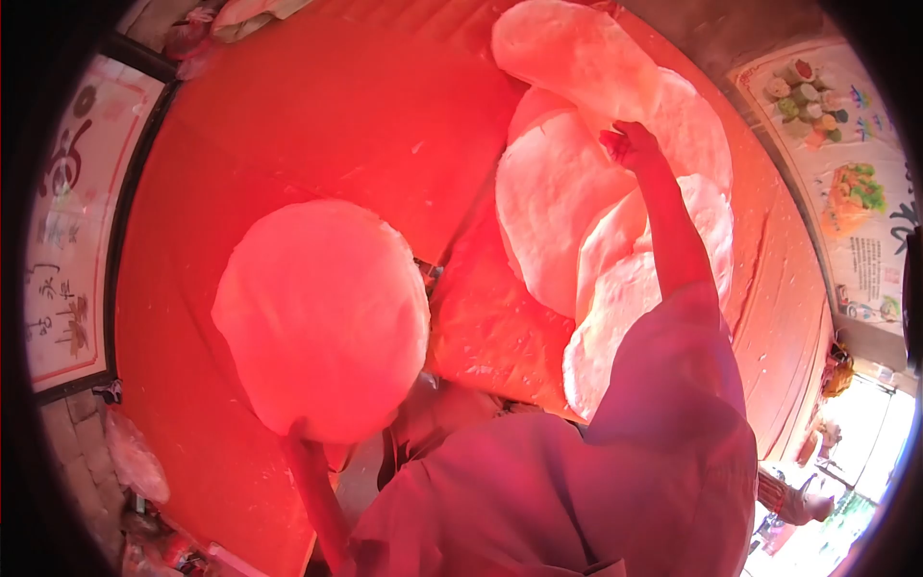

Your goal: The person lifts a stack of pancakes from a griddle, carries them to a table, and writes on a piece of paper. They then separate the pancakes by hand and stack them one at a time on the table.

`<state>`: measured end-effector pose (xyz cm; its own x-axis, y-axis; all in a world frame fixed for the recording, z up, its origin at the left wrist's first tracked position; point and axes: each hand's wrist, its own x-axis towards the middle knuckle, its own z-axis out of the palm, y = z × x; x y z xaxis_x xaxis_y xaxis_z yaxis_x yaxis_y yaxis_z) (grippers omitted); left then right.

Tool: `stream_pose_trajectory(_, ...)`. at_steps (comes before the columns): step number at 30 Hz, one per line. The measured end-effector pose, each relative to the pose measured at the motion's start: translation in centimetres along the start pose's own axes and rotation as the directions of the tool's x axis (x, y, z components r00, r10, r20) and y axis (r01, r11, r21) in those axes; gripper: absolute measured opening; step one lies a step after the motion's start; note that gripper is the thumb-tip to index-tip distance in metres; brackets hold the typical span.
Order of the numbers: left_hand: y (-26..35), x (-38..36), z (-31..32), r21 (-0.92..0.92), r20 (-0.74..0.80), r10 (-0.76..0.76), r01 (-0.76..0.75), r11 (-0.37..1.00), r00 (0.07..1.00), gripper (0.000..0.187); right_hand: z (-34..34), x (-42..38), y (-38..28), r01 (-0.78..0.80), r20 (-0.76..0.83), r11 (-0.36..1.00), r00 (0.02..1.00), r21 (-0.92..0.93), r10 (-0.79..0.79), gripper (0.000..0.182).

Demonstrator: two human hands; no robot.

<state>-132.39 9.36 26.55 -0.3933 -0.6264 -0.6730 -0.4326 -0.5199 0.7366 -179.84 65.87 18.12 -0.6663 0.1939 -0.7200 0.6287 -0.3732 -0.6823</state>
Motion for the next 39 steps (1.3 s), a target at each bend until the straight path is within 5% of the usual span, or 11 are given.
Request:
stream_pose_trajectory(8,-0.5,-0.1,0.8,-0.046,0.008,0.04,-0.04,0.998,0.999,0.045,3.2,-5.7,1.7,0.32,-0.091,0.867,0.92,-0.383,-0.38,0.028)
stream_pose_trajectory(11,-0.6,0.0,-0.1,-0.012,-0.095,-0.017,0.015,1.0,0.995,0.04,10.8,-14.6,8.0,0.415,0.379,0.81,0.888,-0.415,-0.261,0.027)
stream_pose_trajectory(14,-0.1,-0.7,1.1,-0.104,0.111,0.173,-0.162,0.981,0.979,0.033,17.1,-23.2,18.0,0.563,0.794,0.728,0.607,-0.392,-0.042,0.029)
stream_pose_trajectory(16,-0.8,0.7,0.5,0.047,0.108,0.181,-0.187,0.981,0.977,0.033,20.9,-29.6,22.6,0.754,0.883,0.476,0.455,-0.452,0.118,0.041)
stream_pose_trajectory(18,-0.5,2.1,1.5,0.064,0.251,0.255,-0.279,0.958,0.934,0.032,23.1,-32.4,29.2,0.766,0.922,0.563,0.386,-0.31,-0.018,0.045)
stream_pose_trajectory(20,1.3,0.7,2.7,0.122,0.322,0.203,-0.254,0.96,0.925,0.031,24.4,-33.2,31.9,0.881,0.939,0.397,0.325,-0.257,-0.112,0.054)
stream_pose_trajectory(24,1.0,0.8,2.0,0.004,0.338,0.195,-0.209,0.978,0.921,0.029,25.6,-33.3,33.1,0.693,0.901,0.611,0.426,-0.382,0.08,0.05)
stream_pose_trajectory(27,1.9,0.0,2.3,-0.08,0.25,0.168,-0.153,0.985,0.953,0.025,26.0,-32.9,33.7,0.741,0.843,0.519,0.534,-0.425,-0.072,0.031)
stream_pose_trajectory(33,-0.4,0.8,1.0,0.011,0.04,0.402,-0.403,0.915,0.915,0.041,27.5,-34.4,36.5,0.868,0.916,0.355,0.394,-0.346,-0.071,0.024)
stream_pose_trajectory(36,-1.0,1.3,-0.7,-0.114,0.07,0.233,-0.224,0.968,0.97,0.045,26.2,-33.3,30.3,0.804,0.904,0.486,0.424,-0.343,-0.064,0.023)
stream_pose_trajectory(39,-2.2,3.1,-2.7,-0.212,0.16,0.027,0.007,0.977,0.987,0.048,22.7,-30.7,23.0,0.427,0.846,0.89,0.524,-0.16,-0.099,0.018)
